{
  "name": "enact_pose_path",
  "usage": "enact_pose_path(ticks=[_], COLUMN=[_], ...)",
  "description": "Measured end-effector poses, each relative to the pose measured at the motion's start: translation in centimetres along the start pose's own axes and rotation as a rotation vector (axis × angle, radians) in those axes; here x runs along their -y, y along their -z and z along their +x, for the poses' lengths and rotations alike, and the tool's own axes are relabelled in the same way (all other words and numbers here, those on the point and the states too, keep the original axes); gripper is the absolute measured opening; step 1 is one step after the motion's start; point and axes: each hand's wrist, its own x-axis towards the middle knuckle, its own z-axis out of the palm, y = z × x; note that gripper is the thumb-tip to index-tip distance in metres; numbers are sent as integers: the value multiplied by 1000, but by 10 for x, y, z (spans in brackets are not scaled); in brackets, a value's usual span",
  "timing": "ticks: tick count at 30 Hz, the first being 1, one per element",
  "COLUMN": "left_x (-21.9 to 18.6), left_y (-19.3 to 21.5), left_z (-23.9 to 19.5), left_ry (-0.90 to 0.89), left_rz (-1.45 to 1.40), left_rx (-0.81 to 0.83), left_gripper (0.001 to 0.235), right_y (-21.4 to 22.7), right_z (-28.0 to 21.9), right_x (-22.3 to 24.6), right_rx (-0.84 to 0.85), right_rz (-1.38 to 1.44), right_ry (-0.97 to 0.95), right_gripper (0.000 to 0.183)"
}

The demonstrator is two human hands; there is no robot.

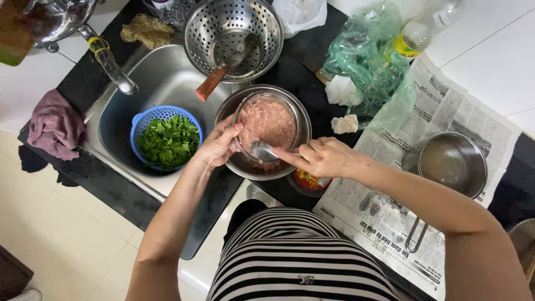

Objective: The person transfers ground meat from a small glass bowl into a larger metal bowl using a spoon. The person scrapes the sides of the glass bowl to move all the meat into the larger bowl.

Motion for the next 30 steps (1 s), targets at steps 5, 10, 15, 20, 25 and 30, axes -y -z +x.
enact_pose_path(ticks=[5, 10, 15, 20, 25, 30], left_x=[-5, -6, 12, 9, 1, 4], left_y=[1, 1, 23, 37, 31, 32], left_z=[-6, -10, -2, 1, 0, -1], left_ry=[-37, -122, -156, -221, -233, -225], left_rz=[34, 66, -14, 41, 114, 129], left_rx=[-31, -30, -119, -201, -202, -215], left_gripper=[78, 76, 67, 57, 59, 64], right_y=[-22, -49, -59, -52, -59, -62], right_z=[-8, 3, 12, -3, 2, 3], right_x=[-14, -28, 13, 37, 19, 18], right_rx=[-154, -50, -71, 18, -12, -68], right_rz=[56, 63, 204, 192, 346, 209], right_ry=[-128, -439, -412, -373, -431, -311], right_gripper=[54, 55, 62, 71, 66, 75])
